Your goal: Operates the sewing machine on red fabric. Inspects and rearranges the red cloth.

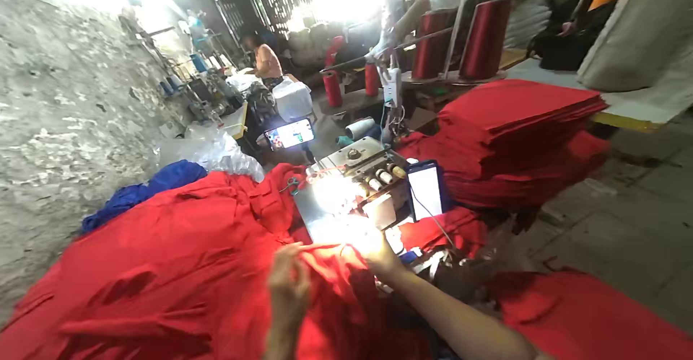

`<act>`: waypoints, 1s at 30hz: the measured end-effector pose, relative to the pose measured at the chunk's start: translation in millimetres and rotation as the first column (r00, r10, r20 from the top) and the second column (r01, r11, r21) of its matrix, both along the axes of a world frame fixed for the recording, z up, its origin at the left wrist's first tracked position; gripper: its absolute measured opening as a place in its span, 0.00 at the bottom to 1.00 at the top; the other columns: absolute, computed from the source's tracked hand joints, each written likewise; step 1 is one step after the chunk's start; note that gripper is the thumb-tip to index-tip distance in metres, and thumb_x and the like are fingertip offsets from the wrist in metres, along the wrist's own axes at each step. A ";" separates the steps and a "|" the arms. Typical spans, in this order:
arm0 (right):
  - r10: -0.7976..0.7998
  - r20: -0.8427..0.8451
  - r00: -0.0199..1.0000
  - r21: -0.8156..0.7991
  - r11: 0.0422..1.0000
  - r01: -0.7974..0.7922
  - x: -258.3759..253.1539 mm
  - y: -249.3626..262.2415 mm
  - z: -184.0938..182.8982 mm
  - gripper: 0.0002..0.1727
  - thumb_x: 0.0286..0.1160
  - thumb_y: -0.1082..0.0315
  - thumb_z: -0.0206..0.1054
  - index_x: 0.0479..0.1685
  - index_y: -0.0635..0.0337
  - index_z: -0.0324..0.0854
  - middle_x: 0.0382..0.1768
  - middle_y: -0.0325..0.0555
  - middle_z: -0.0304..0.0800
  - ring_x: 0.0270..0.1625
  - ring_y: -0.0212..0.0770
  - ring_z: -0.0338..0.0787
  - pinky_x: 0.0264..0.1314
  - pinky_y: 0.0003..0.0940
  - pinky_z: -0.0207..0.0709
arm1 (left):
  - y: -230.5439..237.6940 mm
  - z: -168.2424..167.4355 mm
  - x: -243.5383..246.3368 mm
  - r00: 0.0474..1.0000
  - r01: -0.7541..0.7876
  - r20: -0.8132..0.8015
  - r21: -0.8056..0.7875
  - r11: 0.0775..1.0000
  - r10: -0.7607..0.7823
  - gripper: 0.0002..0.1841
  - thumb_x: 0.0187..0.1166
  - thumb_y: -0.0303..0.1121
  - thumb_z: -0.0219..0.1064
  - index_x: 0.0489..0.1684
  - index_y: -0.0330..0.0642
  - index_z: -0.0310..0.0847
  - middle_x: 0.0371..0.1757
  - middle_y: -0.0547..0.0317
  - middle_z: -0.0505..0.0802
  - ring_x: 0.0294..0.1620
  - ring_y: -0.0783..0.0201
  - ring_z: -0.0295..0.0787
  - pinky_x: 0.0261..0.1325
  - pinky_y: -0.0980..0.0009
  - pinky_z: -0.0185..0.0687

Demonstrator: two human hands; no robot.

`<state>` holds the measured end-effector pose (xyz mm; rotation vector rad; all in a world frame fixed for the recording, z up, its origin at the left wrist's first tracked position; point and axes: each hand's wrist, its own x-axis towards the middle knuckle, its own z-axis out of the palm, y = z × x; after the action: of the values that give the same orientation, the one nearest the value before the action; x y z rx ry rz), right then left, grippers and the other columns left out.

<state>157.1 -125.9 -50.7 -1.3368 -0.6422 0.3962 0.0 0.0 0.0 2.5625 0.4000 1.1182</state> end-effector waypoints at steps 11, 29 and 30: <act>0.001 -0.163 0.987 0.062 0.998 0.009 0.2 -16.0 -19.0 0.34 0.83 0.69 0.57 0.87 0.70 0.51 0.54 0.50 0.88 0.48 0.27 0.89 0.54 0.24 0.84 | -13.9 -62.1 72.3 0.996 -0.069 -0.049 0.032 0.997 0.070 0.17 0.75 0.31 0.60 0.45 0.25 0.91 0.55 0.33 0.94 0.64 0.37 0.90 0.72 0.43 0.78; -0.111 0.602 0.791 0.039 0.993 0.110 -32.1 -65.2 -46.5 0.18 0.66 0.60 0.78 0.44 0.67 0.85 0.48 0.57 0.91 0.55 0.44 0.92 0.59 0.35 0.85 | -20.5 0.2 48.6 0.877 0.379 -0.302 -0.040 0.924 -0.373 0.07 0.76 0.28 0.68 0.40 0.33 0.87 0.40 0.46 0.93 0.49 0.46 0.91 0.61 0.39 0.75; -0.149 0.595 0.790 0.161 0.985 0.065 -29.1 -56.9 -43.8 0.27 0.65 0.59 0.79 0.56 0.69 0.78 0.59 0.61 0.87 0.67 0.43 0.87 0.70 0.32 0.80 | -30.3 9.4 41.6 0.839 0.433 -0.329 -0.081 0.898 -0.434 0.04 0.76 0.26 0.66 0.39 0.35 0.85 0.36 0.51 0.93 0.43 0.54 0.92 0.56 0.48 0.81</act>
<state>128.0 -182.8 -94.5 -1.3625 -1.0994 -0.1915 41.6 -30.3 9.4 2.6522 -0.1121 0.5121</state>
